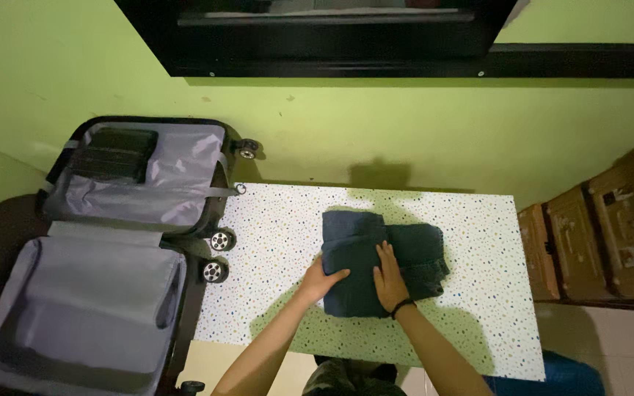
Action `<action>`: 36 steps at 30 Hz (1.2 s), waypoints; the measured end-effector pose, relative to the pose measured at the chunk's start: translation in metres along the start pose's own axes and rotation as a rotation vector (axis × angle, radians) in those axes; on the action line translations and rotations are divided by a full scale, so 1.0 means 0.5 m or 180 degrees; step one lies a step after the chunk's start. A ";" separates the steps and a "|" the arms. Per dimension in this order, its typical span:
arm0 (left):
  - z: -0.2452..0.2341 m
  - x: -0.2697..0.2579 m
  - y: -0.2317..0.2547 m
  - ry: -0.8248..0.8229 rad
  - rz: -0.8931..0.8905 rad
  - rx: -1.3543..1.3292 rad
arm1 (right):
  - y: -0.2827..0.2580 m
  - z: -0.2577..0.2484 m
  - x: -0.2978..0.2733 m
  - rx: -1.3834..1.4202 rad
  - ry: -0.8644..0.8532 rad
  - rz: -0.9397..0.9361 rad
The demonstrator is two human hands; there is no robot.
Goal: The person takes a pair of jeans from a blue laundry basket and lays them flat on a speckled table. They fold the jeans neatly by hand and place the folded garment into an open suitcase.
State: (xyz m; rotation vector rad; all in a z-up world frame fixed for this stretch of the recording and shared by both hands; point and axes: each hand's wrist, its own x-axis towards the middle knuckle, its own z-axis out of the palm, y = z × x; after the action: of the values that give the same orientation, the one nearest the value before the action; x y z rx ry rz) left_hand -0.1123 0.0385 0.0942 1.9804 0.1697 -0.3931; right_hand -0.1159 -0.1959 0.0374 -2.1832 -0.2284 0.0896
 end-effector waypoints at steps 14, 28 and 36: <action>0.072 -0.014 0.063 -0.0128 0.0114 -0.1232 | 0.073 -0.081 -0.027 0.0354 0.0126 0.0511; 0.158 -0.092 0.194 -0.0827 0.0815 -0.0039 | 0.097 -0.239 -0.043 0.1351 0.0237 0.1707; 0.268 -0.061 0.192 -0.1090 0.1908 0.0727 | 0.052 -0.373 -0.043 0.1676 -0.0044 0.1887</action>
State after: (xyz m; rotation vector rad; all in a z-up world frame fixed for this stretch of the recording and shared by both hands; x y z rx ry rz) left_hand -0.1394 -0.1216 0.1354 2.0350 -0.6975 -0.3579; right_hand -0.1057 -0.3639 0.1249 -1.6592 0.4031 0.4447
